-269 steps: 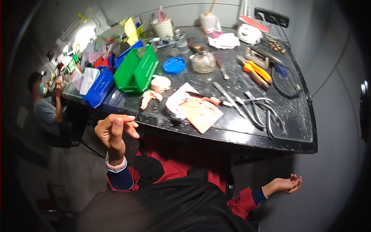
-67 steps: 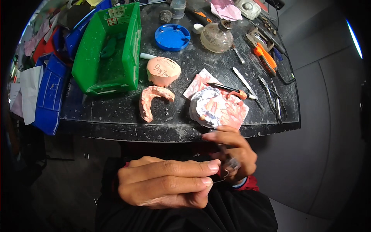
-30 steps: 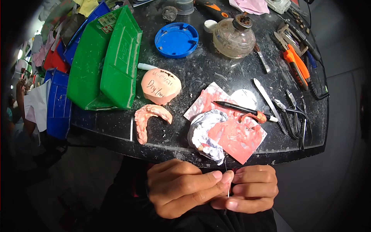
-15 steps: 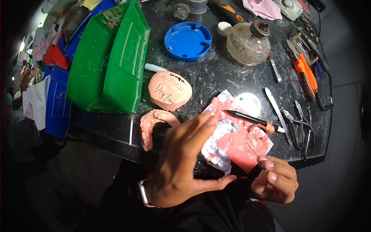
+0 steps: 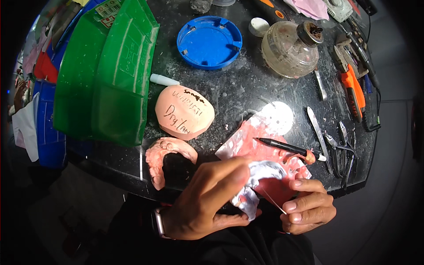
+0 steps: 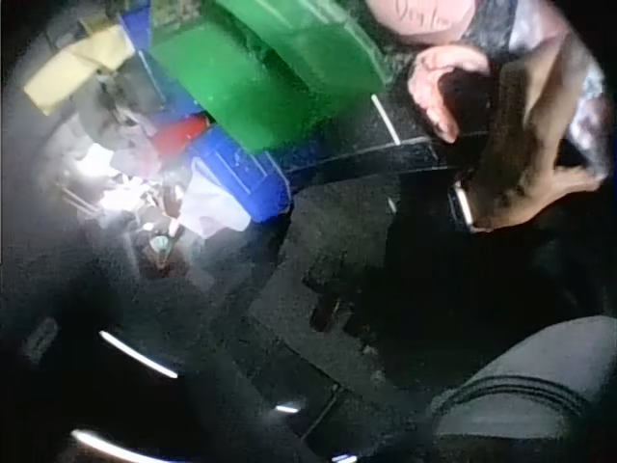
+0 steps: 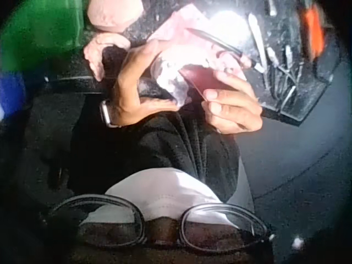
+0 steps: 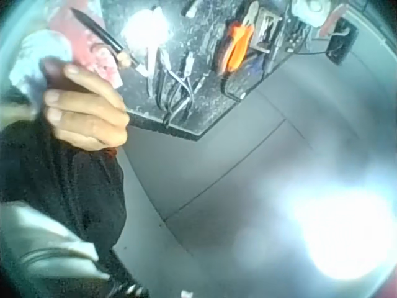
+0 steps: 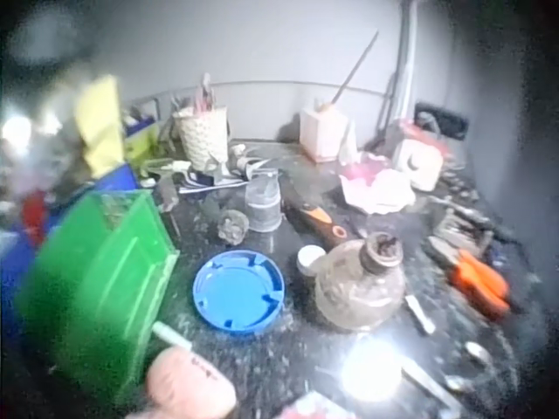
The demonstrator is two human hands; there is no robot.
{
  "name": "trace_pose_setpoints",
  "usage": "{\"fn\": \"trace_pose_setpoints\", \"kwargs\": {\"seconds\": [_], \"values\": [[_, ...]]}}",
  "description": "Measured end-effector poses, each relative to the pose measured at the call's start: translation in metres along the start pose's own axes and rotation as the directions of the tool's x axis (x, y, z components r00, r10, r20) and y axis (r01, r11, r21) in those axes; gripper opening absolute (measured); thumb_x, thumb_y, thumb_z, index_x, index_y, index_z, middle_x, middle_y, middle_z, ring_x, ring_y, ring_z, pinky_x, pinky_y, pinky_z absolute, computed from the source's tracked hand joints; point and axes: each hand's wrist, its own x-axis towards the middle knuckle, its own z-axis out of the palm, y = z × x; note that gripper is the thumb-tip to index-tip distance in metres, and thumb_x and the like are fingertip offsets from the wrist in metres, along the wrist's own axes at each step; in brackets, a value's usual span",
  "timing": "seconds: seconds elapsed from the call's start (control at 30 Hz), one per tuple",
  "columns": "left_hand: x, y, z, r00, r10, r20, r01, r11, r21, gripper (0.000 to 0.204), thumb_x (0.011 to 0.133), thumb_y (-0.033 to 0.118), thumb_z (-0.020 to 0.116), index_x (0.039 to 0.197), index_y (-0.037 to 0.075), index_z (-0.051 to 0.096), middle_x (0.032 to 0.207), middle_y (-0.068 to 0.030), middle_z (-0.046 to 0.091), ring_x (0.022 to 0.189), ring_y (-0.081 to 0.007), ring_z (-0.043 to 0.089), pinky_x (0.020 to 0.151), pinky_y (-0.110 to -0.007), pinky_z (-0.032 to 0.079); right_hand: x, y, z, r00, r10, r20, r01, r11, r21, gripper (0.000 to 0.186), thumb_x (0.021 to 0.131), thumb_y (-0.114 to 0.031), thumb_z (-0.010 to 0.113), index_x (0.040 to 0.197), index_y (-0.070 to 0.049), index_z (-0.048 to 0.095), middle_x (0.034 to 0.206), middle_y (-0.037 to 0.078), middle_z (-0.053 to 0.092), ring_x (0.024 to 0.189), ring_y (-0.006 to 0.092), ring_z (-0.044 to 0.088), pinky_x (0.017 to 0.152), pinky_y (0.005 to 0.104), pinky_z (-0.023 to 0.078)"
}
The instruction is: The person manipulates a wire with pliers and positions it against a dental model. They repeatedly bend the wire and check the fit against the model surface.
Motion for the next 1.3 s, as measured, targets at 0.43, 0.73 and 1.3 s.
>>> {"fn": "trace_pose_setpoints", "kwargs": {"seconds": [0.43, 0.73, 1.3], "values": [[-0.011, -0.006, 0.021, 0.957, 0.128, -0.260, -0.183, 0.963, -0.200, 0.057, 0.064, -0.001, 0.078, 0.110, 0.000, 0.046, 0.113, -0.0252, 0.053, 0.099, -0.0335, 0.059, 0.082, -0.037, 0.053, -0.003, 0.014, -0.004, 0.993, -0.115, 0.036, 0.100, 0.951, 0.293, 0.032, 0.057, -0.001, 0.081, 0.086, -0.008, 0.068, 0.093, 0.006, 0.067, 0.113, 0.0340, 0.049, 0.098, 0.0409, 0.041], [-0.001, -0.009, 0.017, 0.914, 0.252, -0.319, -0.296, 0.950, -0.100, 0.033, 0.069, -0.002, 0.072, 0.097, -0.001, 0.054, 0.104, -0.0208, 0.058, 0.090, -0.0282, 0.063, 0.074, -0.032, 0.057, -0.001, 0.010, 0.005, 0.997, -0.034, -0.075, 0.058, 0.941, 0.334, 0.014, 0.079, 0.001, 0.062, 0.088, -0.007, 0.071, 0.097, 0.008, 0.068, 0.107, 0.0274, 0.057, 0.099, 0.0385, 0.042], [0.004, -0.008, 0.027, 0.856, 0.274, -0.439, -0.314, 0.949, -0.020, 0.022, 0.070, -0.003, 0.070, 0.087, -0.001, 0.057, 0.095, -0.0175, 0.062, 0.080, -0.0240, 0.066, 0.067, -0.027, 0.057, -0.011, 0.014, -0.007, 0.998, -0.055, 0.037, 0.037, 0.925, 0.379, 0.027, 0.065, -0.005, 0.078, 0.091, -0.009, 0.070, 0.098, 0.004, 0.067, 0.117, 0.0277, 0.047, 0.104, 0.0416, 0.036]]}}
